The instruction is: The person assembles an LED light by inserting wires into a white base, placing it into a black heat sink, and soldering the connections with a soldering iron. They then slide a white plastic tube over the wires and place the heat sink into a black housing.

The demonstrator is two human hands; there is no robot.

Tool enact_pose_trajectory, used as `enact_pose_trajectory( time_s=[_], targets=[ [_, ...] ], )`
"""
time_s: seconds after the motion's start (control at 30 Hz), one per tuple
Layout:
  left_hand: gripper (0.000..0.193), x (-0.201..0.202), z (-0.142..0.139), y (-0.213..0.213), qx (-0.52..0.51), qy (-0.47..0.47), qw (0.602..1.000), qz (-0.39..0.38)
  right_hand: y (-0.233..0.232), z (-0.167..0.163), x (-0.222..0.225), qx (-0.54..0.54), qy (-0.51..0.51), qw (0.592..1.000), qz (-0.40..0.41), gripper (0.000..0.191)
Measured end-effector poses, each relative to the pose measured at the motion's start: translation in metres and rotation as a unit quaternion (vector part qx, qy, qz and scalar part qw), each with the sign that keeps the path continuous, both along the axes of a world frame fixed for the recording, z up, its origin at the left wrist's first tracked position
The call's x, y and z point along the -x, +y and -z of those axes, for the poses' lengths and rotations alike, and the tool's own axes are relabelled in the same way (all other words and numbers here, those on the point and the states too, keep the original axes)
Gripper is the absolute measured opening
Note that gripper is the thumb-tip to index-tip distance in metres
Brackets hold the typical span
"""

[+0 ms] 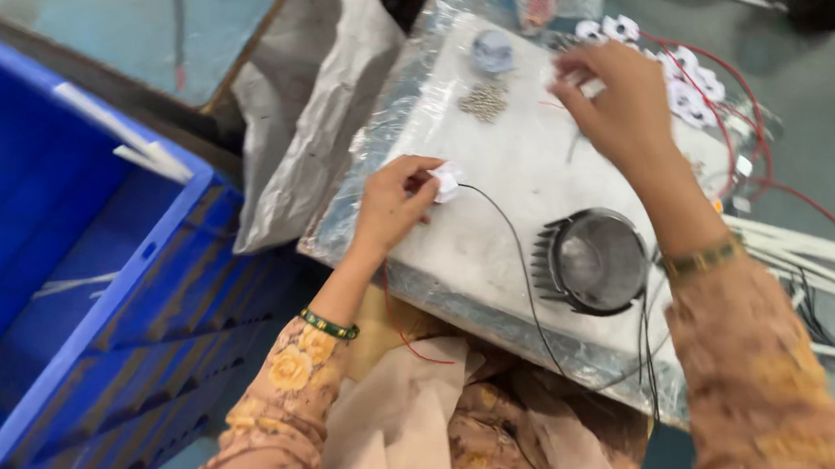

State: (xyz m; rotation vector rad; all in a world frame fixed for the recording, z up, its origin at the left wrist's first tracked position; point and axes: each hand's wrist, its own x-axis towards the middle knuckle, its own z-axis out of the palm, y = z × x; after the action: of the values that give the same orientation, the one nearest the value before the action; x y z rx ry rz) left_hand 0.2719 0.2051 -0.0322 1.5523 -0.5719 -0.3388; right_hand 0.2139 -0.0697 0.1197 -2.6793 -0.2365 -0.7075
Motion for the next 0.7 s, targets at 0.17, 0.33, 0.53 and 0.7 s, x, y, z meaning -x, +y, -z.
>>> enact_pose_trajectory(
  time_s=[0.17, 0.33, 0.53, 0.7],
  targets=[
    [0.022, -0.005, -0.014, -0.031, -0.028, -0.016, 0.999, 0.007, -0.061, 0.048, -0.069, 0.016, 0.062, 0.997, 0.04, 0.03],
    [0.02, -0.016, -0.024, -0.029, -0.059, -0.007, 0.998, -0.013, -0.047, 0.065, -0.101, -0.005, 0.146, 0.989, 0.023, 0.037],
    [0.022, -0.018, -0.03, -0.026, -0.052, -0.031, 0.998, -0.004, -0.045, 0.075, -0.117, 0.031, 0.066, 0.997, 0.009, 0.008],
    [0.022, -0.018, -0.031, -0.024, -0.052, -0.029, 0.998, -0.007, -0.05, 0.077, -0.122, 0.001, 0.024, 1.0, -0.006, 0.009]
  ],
)
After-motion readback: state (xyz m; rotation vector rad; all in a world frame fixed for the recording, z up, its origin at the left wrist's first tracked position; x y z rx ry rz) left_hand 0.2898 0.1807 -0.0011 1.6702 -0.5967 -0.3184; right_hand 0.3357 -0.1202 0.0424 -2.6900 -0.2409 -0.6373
